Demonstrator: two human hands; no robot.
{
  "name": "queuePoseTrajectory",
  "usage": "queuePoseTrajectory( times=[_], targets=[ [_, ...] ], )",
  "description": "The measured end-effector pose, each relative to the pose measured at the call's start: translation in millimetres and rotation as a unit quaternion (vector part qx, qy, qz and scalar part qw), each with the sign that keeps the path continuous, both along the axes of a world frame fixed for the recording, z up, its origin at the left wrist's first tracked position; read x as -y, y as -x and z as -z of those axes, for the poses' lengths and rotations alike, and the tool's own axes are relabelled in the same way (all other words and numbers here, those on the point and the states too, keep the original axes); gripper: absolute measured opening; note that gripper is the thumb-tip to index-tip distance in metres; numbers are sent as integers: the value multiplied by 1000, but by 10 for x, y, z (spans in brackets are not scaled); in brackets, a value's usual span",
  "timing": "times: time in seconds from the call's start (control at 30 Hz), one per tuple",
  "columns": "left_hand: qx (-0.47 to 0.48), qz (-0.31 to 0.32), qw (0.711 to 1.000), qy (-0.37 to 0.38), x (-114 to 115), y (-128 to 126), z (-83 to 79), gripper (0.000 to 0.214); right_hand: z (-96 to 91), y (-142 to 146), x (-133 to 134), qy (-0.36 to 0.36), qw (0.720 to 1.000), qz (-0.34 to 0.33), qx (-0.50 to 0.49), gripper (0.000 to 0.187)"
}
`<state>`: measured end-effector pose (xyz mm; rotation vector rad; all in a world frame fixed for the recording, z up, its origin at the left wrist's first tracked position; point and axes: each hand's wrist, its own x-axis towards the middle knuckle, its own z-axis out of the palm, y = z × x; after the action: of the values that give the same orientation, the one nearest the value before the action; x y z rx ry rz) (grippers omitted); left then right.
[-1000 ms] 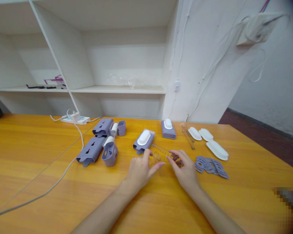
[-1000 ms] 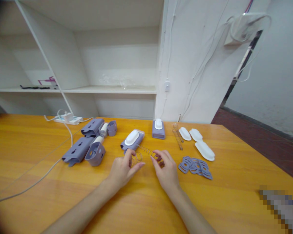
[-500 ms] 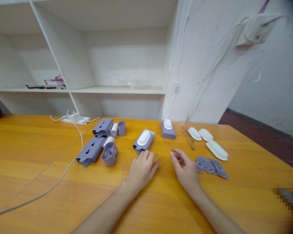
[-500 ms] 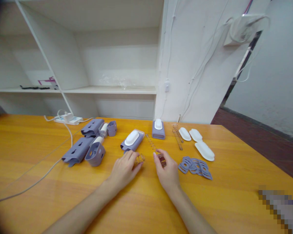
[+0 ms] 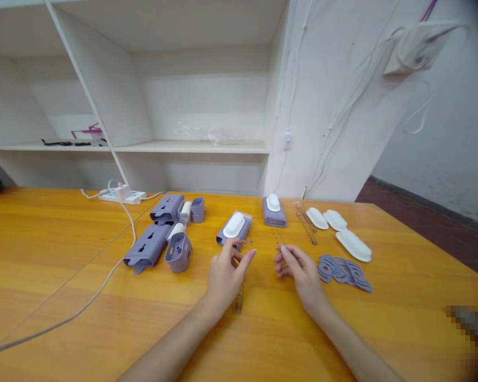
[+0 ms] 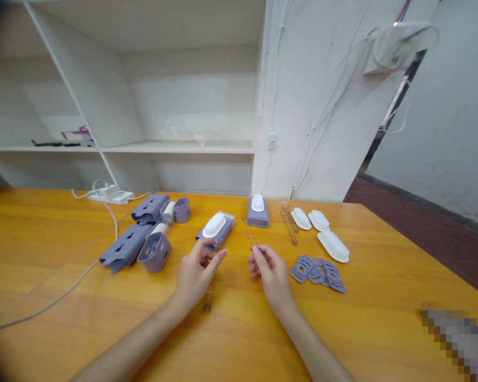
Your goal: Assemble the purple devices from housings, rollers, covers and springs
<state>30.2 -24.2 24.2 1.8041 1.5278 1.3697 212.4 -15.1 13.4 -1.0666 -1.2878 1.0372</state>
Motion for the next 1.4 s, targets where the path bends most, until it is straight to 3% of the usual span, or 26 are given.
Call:
queuePoseTrajectory(
  times=[0.13, 0.23, 0.4, 0.53, 0.67, 0.8, 0.97, 1.17, 1.27, 1.4],
  targets=[
    [189, 40, 977, 87, -64, -5, 36, 44, -74, -29, -6, 77, 987, -77, -119, 30],
    [252, 77, 958, 109, -109, -22, 99, 54, -111, -1, 33, 83, 982, -104, -131, 27],
    [278, 182, 939, 90, -91, -73, 156, 57, -110, 65, 68, 91, 975, -165, -117, 27],
    [273, 264, 920, 93, -18, -105, 127, 54, -85, 70, 47, 100, 976, -157, -110, 30],
    [260, 292, 916, 90, 35, -114, 84, 51, -67, 76, 40, 91, 980, -142, -103, 32],
    [218, 283, 931, 76, 76, -109, 50, 48, -37, 97, 48, 80, 983, -120, -111, 32],
    [130, 262, 954, 67, 119, -94, 44, 47, 8, 68, 8, 52, 992, -52, -105, 31],
    [27, 214, 976, 41, 141, -69, 79, 48, 41, -170, -160, -28, 993, 111, -6, 32],
    [-3, 208, 977, 35, 149, -60, 73, 48, 75, -320, -254, -74, 970, 196, 120, 33],
    [-29, 207, 978, 28, 159, -55, 53, 46, 89, -418, -305, -109, 930, 277, 216, 32]
  ],
)
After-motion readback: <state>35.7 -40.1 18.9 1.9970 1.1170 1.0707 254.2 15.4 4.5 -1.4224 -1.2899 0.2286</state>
